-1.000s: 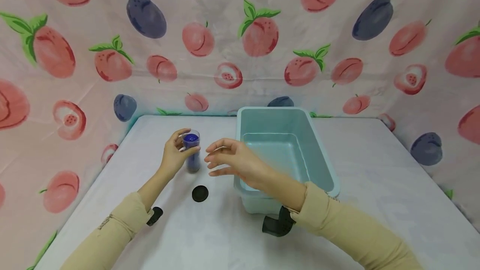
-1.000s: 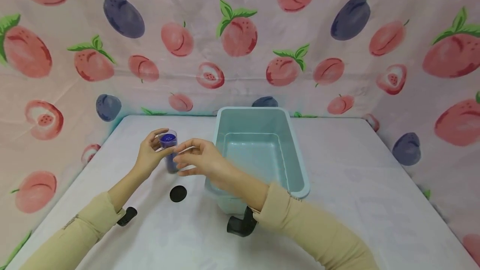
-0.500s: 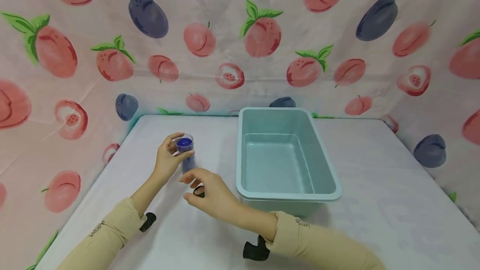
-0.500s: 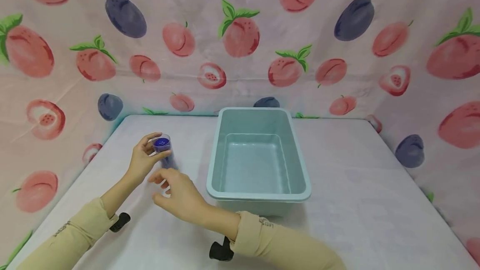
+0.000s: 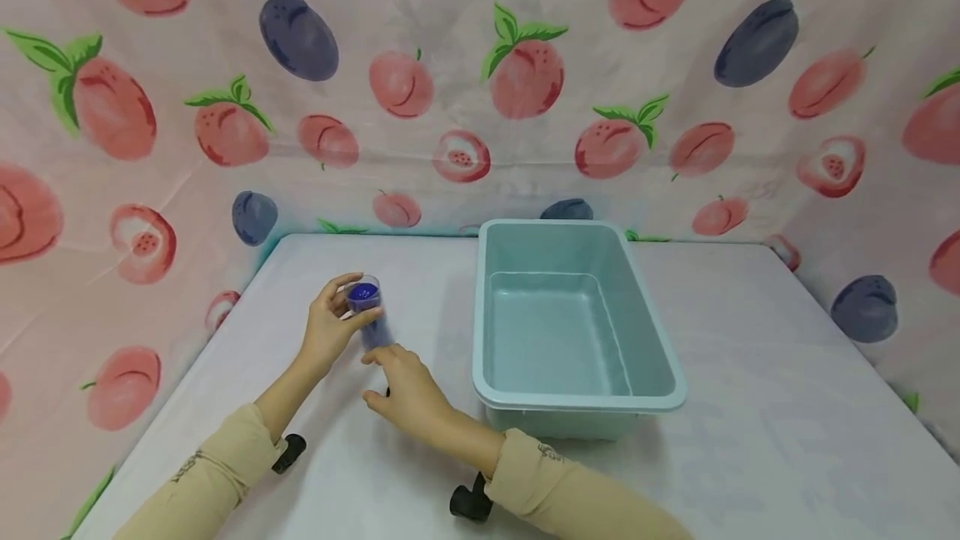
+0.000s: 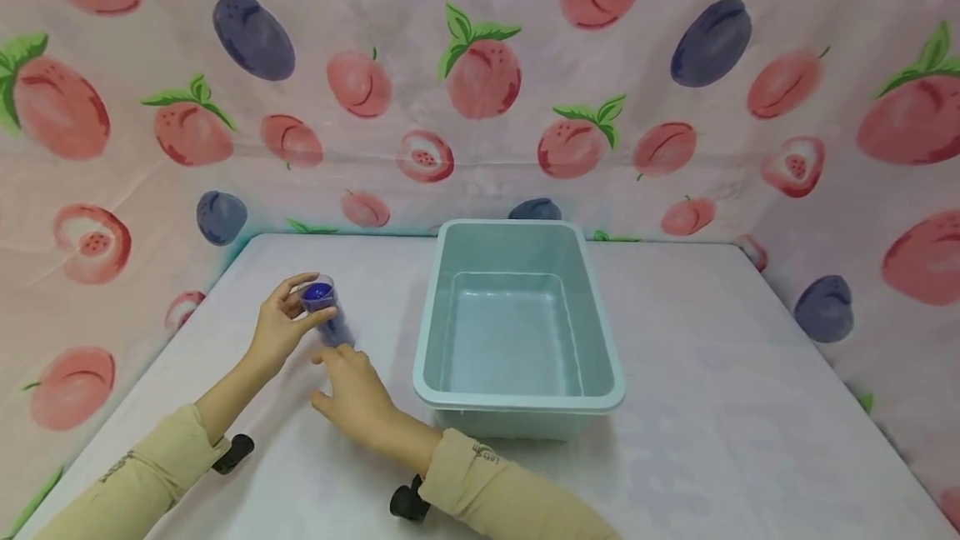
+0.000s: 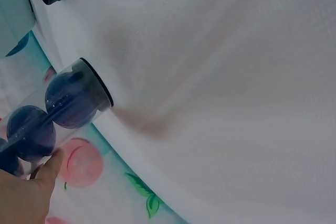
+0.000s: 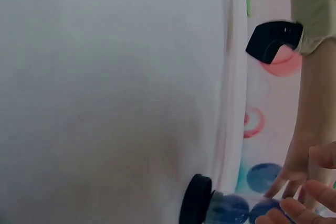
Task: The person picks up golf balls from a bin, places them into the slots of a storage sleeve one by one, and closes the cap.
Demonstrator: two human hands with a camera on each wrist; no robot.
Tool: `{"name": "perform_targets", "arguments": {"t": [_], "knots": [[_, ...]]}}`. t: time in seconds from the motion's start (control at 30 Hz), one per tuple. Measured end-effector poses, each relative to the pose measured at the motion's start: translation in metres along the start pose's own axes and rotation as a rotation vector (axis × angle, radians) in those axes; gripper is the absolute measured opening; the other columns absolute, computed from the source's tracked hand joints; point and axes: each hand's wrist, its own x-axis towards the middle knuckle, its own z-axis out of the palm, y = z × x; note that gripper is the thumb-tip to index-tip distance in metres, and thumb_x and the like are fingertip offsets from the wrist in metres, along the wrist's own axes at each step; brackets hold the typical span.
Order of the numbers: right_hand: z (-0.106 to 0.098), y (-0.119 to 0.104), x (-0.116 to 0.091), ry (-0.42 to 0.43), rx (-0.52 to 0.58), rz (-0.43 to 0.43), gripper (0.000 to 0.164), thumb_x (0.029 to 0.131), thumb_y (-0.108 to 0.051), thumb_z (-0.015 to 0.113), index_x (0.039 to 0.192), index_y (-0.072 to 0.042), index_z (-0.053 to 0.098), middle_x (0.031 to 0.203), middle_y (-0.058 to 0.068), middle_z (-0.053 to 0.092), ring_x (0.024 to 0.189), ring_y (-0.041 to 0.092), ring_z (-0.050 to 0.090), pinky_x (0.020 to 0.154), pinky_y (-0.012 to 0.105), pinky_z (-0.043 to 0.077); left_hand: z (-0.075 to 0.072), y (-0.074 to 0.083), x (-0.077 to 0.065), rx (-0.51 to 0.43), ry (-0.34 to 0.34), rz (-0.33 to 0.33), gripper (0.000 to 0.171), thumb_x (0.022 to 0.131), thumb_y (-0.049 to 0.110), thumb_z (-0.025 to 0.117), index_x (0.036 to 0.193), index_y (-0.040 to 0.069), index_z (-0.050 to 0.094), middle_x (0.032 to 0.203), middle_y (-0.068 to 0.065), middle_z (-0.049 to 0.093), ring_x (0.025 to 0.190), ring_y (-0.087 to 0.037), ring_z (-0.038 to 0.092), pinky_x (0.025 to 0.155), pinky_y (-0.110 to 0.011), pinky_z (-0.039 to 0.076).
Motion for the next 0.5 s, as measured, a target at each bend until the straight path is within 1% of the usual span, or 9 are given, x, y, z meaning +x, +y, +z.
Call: {"name": "perform_targets", "arguments": {"t": [0.07,0.17,0.23,0.3,0.37,0.4,0.43,0.5], "knots": [[0.003,0.004,0.004,0.006,-0.031,0.034,0.039,0.084,-0.016,0.071,0.12,-0.007,0.059,0.116,0.009,0.06,0.1,0.023,0.057,0.079,0.026,0.049,-0.001,0.001,0.001,0.01,-0.005,-0.007,0.061,0.084,0.004,0.069,0.138,0.005,0.041,0.13,-0.026,0.055,0.093,0.009,0.056,0.077,-0.009,0.047],[0.006,0.006,0.008,-0.001,-0.116,0.067,0.045,0.083,-0.02,0.072,0.123,-0.007,0.056,0.117,0.011,0.059,0.101,0.025,0.056,0.08,0.029,0.05,-0.004,0.0,0.001,0.04,-0.009,-0.024,0.062,0.085,0.007,0.069,0.14,0.007,0.041,0.134,-0.022,0.053,0.107,-0.007,0.059,0.079,-0.009,0.046],[0.008,0.008,0.01,-0.023,-0.188,0.082,0.05,0.082,-0.023,0.073,0.125,-0.006,0.055,0.118,0.012,0.058,0.101,0.027,0.056,0.078,0.031,0.051,-0.005,-0.002,0.002,0.064,-0.019,-0.04,0.061,0.085,0.01,0.069,0.14,0.007,0.042,0.136,-0.019,0.052,0.117,-0.021,0.057,0.085,-0.014,0.046],[0.01,0.009,0.011,-0.056,-0.266,0.104,0.055,0.081,-0.027,0.074,0.127,-0.006,0.054,0.12,0.014,0.057,0.102,0.028,0.056,0.077,0.033,0.052,-0.005,-0.005,0.003,0.068,-0.036,-0.052,0.06,0.086,0.012,0.068,0.14,0.006,0.042,0.137,-0.02,0.05,0.124,-0.032,0.052,0.095,-0.023,0.046],[0.012,0.011,0.012,-0.089,-0.344,0.124,0.058,0.079,-0.03,0.076,0.127,-0.005,0.053,0.119,0.014,0.057,0.101,0.028,0.055,0.074,0.034,0.052,-0.005,-0.008,0.004,0.064,-0.056,-0.054,0.058,0.087,0.013,0.067,0.139,0.004,0.043,0.137,-0.022,0.05,0.126,-0.035,0.049,0.102,-0.035,0.043],[0.013,0.012,0.012,-0.106,-0.379,0.134,0.06,0.079,-0.031,0.076,0.127,-0.005,0.053,0.118,0.013,0.057,0.1,0.027,0.055,0.073,0.035,0.052,-0.004,-0.01,0.004,0.055,-0.065,-0.047,0.057,0.087,0.012,0.067,0.138,0.003,0.043,0.136,-0.023,0.05,0.126,-0.035,0.049,0.104,-0.04,0.041],[0.015,0.014,0.012,-0.12,-0.408,0.141,0.06,0.078,-0.032,0.077,0.127,-0.005,0.053,0.117,0.013,0.057,0.1,0.026,0.055,0.072,0.035,0.052,-0.004,-0.011,0.004,0.05,-0.068,-0.043,0.056,0.088,0.012,0.067,0.138,0.003,0.043,0.136,-0.024,0.05,0.126,-0.036,0.049,0.105,-0.044,0.04],[0.017,0.016,0.012,-0.141,-0.451,0.147,0.06,0.077,-0.034,0.077,0.124,-0.005,0.055,0.112,0.012,0.057,0.097,0.025,0.054,0.07,0.034,0.052,-0.003,-0.014,0.004,0.056,-0.066,-0.031,0.055,0.088,0.011,0.066,0.137,0.001,0.043,0.134,-0.026,0.051,0.125,-0.036,0.05,0.104,-0.047,0.04]]}}
